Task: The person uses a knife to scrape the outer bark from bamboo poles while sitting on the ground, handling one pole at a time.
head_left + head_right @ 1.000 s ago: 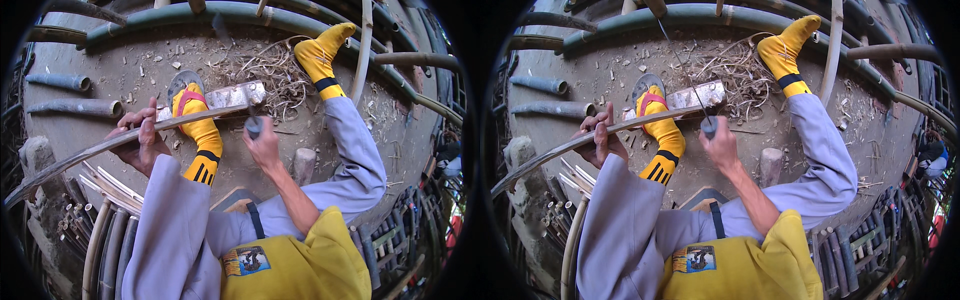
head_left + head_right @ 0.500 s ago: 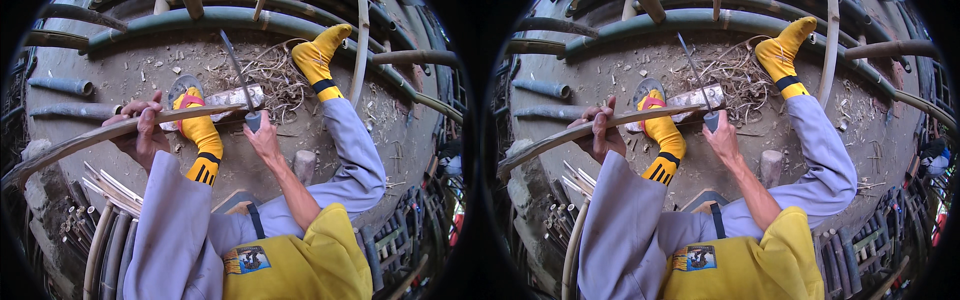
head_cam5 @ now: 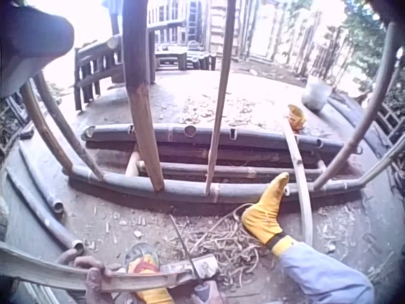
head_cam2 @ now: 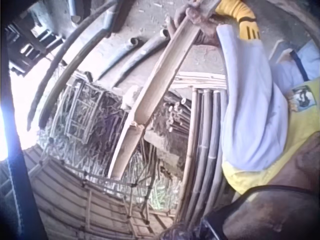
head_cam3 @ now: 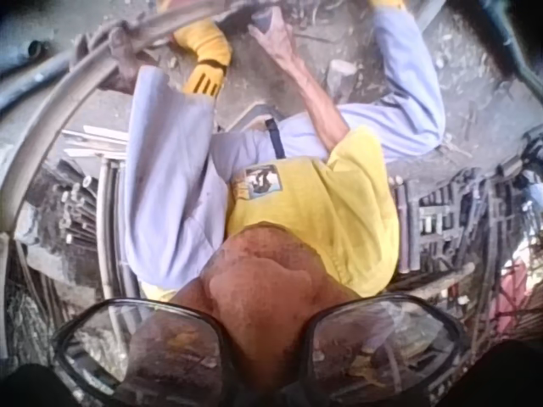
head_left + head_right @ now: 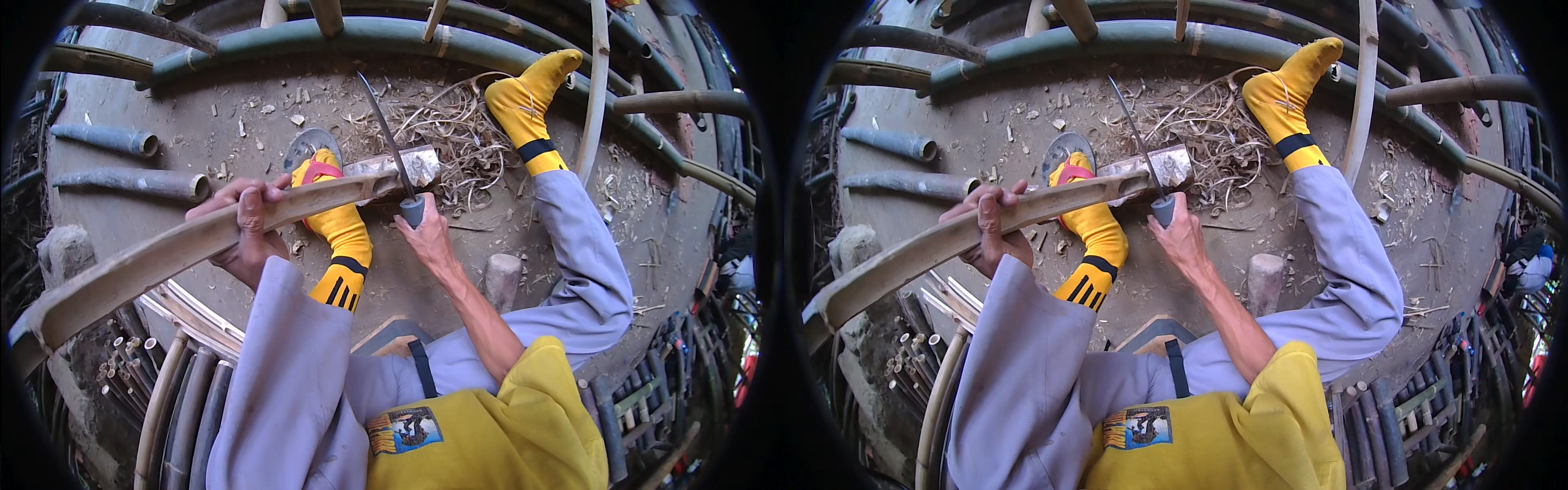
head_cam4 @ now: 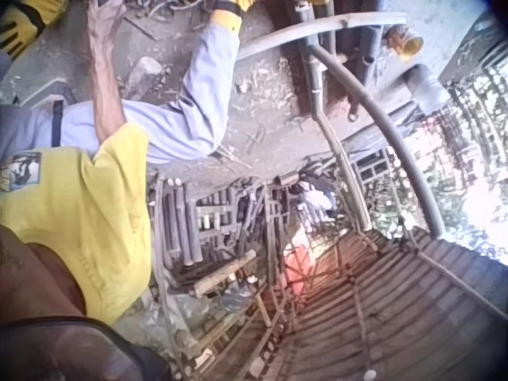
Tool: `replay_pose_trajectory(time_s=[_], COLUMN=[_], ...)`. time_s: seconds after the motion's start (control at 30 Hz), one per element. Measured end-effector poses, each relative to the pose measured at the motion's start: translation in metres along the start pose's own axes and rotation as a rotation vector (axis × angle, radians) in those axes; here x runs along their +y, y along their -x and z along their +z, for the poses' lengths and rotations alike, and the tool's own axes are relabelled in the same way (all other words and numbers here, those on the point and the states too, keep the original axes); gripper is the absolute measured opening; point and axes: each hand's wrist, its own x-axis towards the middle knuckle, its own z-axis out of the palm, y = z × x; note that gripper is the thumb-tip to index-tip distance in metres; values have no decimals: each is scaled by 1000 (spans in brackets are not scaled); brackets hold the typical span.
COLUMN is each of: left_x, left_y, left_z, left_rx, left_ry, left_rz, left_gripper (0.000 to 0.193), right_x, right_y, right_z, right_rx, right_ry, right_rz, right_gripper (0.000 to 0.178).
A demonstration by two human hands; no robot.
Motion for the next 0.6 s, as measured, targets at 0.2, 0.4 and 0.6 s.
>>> replay_pose_trajectory(time_s=[0.2,0.4,0.6], left_x=[-6,-7,-10], left_y=[7,11,13], left_z=[7,19,7], left_rx=[-169,-271,-217], left_ry=[-67,-63,-57], left_rz=[270,311,276], left_gripper=[49,46,44], right_x=[-35,-24,-6], right_y=[30,27,16], right_z=[4,-2,7], right_rx=[-12,-37,6], right_ry=[62,135,158], right_rz=[-287,-199,-135], right_gripper=[39,37,35])
